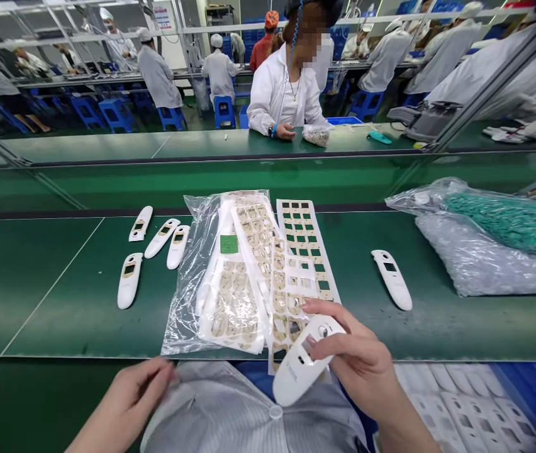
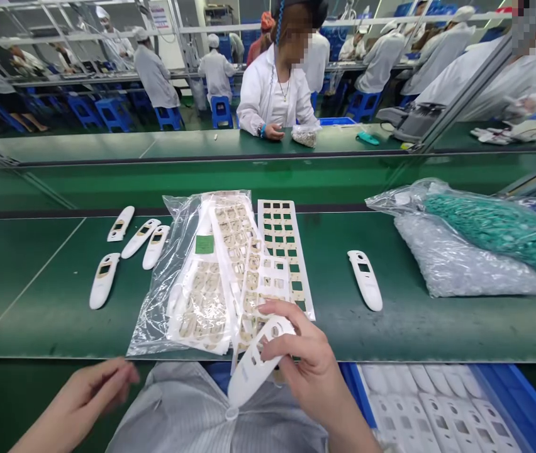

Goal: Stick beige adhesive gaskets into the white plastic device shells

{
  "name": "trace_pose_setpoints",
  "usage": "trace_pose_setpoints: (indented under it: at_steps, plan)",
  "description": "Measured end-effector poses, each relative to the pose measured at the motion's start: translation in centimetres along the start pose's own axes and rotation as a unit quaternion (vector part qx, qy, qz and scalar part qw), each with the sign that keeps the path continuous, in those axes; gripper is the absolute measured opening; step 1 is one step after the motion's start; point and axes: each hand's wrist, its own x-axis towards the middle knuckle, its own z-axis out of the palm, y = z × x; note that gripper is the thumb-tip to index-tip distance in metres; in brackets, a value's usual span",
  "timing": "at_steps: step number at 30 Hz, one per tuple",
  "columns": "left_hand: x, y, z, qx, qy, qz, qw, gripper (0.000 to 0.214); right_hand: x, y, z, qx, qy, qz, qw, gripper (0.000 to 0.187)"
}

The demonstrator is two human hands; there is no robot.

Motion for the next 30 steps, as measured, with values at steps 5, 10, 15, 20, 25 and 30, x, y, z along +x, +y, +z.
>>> trace_pose_setpoints:
  at_steps: [5,10,15,20,25,30]
  plan:
    - [3.0,4.9,7.1,-0.24,-0.302,0.086,0.919,0.054,0.8,-1.1,1.2,0.039,-0.017,-0.034,0.998,0.03]
    - [5.5,7.1,11.1,-0.425,-0.284,-0.004,0.859,0.04,0.5,3.2,-0.6,-0.114,0.032,0.081,0.99,0.06]
    - [8.0,7.9,12.5,-0.473,-0.181,-0.014,0.862,0.038,0.0,9.2,-0.6,-0.233,0.013,0.161,0.959,0.082]
    - [10.2,7.6,15.6,-0.46,-0.122,0.012,0.88,0.041,-0.5,10.8,0.4,-0.296,0.047,0.085,0.95,0.058]
    - [10.9,6.4,16.8,-0.414,-0.091,0.033,0.905,0.042,-0.7,10.8,0.5,-0.274,0.109,0.07,0.953,0.037]
    - [11.0,6.3,16.8,-0.384,-0.087,0.044,0.918,0.041,-0.4,10.7,0.9,-0.249,0.162,0.052,0.953,0.018]
